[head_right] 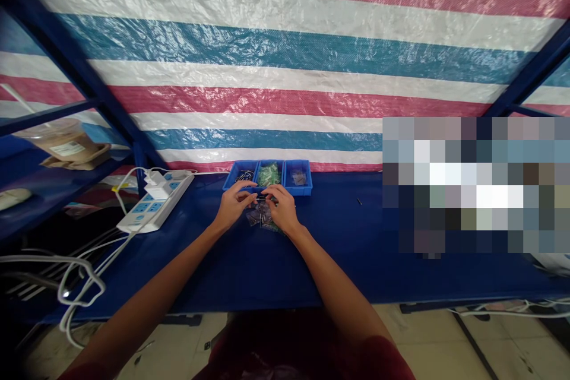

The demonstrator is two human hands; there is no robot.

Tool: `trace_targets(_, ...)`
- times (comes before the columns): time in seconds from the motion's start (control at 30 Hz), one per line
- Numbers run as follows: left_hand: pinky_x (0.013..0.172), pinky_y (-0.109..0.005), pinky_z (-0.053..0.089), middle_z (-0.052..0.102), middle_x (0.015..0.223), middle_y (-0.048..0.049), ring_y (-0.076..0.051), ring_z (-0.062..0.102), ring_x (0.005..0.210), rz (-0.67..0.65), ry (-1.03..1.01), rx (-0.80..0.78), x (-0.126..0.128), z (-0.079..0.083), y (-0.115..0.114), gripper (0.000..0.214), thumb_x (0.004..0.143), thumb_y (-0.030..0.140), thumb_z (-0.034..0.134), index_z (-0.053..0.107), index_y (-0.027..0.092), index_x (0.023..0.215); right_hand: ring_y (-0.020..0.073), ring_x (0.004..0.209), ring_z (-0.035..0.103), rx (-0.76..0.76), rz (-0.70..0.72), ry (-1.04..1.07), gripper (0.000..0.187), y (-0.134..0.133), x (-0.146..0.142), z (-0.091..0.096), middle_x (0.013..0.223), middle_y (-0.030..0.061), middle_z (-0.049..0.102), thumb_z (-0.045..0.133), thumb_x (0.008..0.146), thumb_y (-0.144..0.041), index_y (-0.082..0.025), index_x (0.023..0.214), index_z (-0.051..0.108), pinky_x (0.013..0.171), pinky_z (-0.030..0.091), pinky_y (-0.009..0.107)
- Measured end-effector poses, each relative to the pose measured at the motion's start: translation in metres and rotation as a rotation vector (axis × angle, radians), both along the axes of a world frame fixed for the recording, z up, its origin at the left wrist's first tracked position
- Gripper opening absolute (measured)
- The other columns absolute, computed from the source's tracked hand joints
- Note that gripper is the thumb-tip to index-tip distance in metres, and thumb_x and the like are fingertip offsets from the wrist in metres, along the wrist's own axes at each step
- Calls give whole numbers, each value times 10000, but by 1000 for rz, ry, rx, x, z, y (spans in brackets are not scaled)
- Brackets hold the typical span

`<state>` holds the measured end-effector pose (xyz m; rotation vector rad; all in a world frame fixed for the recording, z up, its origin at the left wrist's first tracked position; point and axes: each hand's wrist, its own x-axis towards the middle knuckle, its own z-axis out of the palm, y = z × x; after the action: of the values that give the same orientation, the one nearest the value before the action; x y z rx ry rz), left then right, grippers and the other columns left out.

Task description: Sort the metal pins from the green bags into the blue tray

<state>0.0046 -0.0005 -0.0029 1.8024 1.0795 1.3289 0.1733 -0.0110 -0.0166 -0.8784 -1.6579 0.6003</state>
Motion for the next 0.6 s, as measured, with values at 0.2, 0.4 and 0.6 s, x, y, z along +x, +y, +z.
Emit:
trace_targets(0.2, 504, -233, 534, 628, 1050, -84, -125, 656, 610, -7, -30, -21, 1, 1, 0, 302, 803, 366, 653, 610, 173, 1031, 161, 769, 613, 9, 1, -2, 222, -1, -1, 0, 1009, 80, 614, 504, 798, -131, -217, 915, 672, 608, 524, 272)
trace_targets(0.4, 487, -233, 525, 662, 976, -75, -137, 661, 602, -9, -81, -60, 1, 1, 1, 317, 790, 360, 666, 607, 167, 1034, 159, 770, 609, 1, 8, -6, 226, -1, -1, 1, 1010, 76, 609, 505, 795, -132, -222, 914, 674, 615, 523, 274)
trace_targets(0.6, 503, -244, 532, 665, 1009, -82, -136, 660, 596, -19, -107, -91, 2, 2, 0, 338, 780, 366, 686, 600, 163, 1037, 144, 738, 597, 2, -5, 17, 236, -1, -1, 2, 976, 71, 593, 492, 783, -107, -212, 892, 673, 590, 505, 258)
